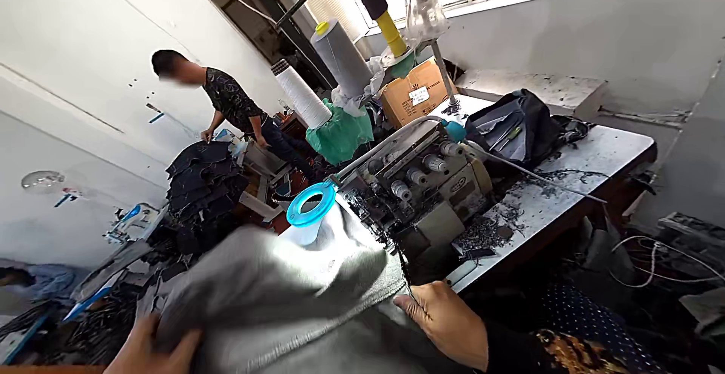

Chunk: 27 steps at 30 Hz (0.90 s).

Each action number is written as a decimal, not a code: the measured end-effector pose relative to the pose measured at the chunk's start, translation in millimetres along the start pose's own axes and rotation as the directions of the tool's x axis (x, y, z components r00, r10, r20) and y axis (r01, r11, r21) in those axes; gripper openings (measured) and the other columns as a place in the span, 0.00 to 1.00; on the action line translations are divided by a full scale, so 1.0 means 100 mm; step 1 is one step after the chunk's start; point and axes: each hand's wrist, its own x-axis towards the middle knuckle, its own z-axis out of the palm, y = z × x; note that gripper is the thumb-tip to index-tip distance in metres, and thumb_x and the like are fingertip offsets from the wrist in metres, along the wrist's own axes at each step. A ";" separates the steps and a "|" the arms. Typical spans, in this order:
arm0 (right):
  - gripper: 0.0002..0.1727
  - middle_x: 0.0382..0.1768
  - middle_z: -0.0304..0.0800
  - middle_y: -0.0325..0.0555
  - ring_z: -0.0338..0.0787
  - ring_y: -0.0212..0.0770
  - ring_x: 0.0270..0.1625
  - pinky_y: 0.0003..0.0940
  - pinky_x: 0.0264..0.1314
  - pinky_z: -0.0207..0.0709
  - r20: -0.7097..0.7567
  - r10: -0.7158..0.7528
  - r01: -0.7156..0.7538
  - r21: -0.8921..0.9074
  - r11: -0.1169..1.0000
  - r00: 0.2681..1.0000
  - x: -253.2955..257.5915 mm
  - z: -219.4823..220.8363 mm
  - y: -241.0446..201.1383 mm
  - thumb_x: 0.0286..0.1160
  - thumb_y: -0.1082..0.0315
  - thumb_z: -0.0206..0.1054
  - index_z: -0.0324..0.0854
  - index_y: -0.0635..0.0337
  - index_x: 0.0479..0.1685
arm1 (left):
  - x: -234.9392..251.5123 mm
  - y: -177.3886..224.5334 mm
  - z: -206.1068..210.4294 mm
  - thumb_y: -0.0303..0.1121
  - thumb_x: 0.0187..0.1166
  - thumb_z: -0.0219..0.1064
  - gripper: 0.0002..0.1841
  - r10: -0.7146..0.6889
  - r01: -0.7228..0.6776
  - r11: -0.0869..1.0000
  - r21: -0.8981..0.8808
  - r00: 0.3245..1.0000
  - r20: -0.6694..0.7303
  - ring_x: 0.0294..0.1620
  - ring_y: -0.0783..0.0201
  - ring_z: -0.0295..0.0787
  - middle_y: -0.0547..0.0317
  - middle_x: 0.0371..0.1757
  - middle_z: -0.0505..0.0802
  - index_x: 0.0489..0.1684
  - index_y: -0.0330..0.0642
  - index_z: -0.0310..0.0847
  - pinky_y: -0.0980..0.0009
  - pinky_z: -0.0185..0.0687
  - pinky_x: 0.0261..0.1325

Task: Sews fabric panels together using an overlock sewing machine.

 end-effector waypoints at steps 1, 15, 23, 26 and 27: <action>0.30 0.17 0.77 0.56 0.83 0.54 0.25 0.52 0.31 0.74 -0.044 -0.031 0.030 -0.024 0.999 0.999 -0.06 0.11 -0.02 0.89 0.55 0.55 0.77 0.71 0.19 | 0.21 0.25 0.09 0.28 0.72 0.69 0.30 0.012 -0.005 0.994 0.109 0.998 -0.064 0.72 0.18 0.75 0.12 0.68 0.79 0.72 0.14 0.70 0.28 0.65 0.75; 0.25 0.48 0.91 0.54 0.93 0.43 0.48 0.42 0.53 0.87 -0.239 0.131 -0.023 0.408 0.913 0.962 -0.35 0.45 0.27 0.76 0.58 0.67 0.74 0.72 0.61 | -0.85 1.56 1.80 0.21 0.73 0.67 0.15 0.050 -0.064 0.766 -0.640 0.998 -0.039 0.43 0.76 0.91 0.50 0.46 0.96 0.56 0.27 0.89 0.81 0.86 0.55; 0.12 0.26 0.88 0.59 0.90 0.50 0.32 0.48 0.40 0.80 -0.138 0.017 0.018 0.246 0.969 0.990 -0.31 0.33 0.15 0.77 0.73 0.61 0.86 0.73 0.32 | -1.00 1.95 1.66 0.19 0.67 0.65 0.15 0.189 -0.207 0.970 -0.127 0.972 -0.141 0.26 0.49 0.90 0.43 0.27 0.91 0.49 0.27 0.93 0.58 0.89 0.34; 0.12 0.28 0.89 0.58 0.89 0.44 0.33 0.41 0.42 0.80 -0.165 0.053 -0.001 0.302 0.953 0.985 -0.48 0.19 0.12 0.79 0.74 0.61 0.86 0.75 0.35 | -1.03 2.17 1.68 0.20 0.67 0.65 0.15 0.193 -0.202 0.977 -0.064 0.974 -0.122 0.23 0.50 0.90 0.44 0.24 0.91 0.48 0.26 0.93 0.59 0.88 0.30; 0.12 0.29 0.89 0.56 0.89 0.40 0.34 0.37 0.43 0.80 -0.167 0.076 -0.015 0.337 0.941 0.983 -0.49 0.15 0.11 0.80 0.74 0.60 0.86 0.74 0.37 | -1.00 2.24 1.68 0.20 0.67 0.65 0.15 0.190 -0.196 0.980 -0.043 0.974 -0.121 0.23 0.50 0.91 0.44 0.24 0.91 0.47 0.25 0.92 0.60 0.88 0.29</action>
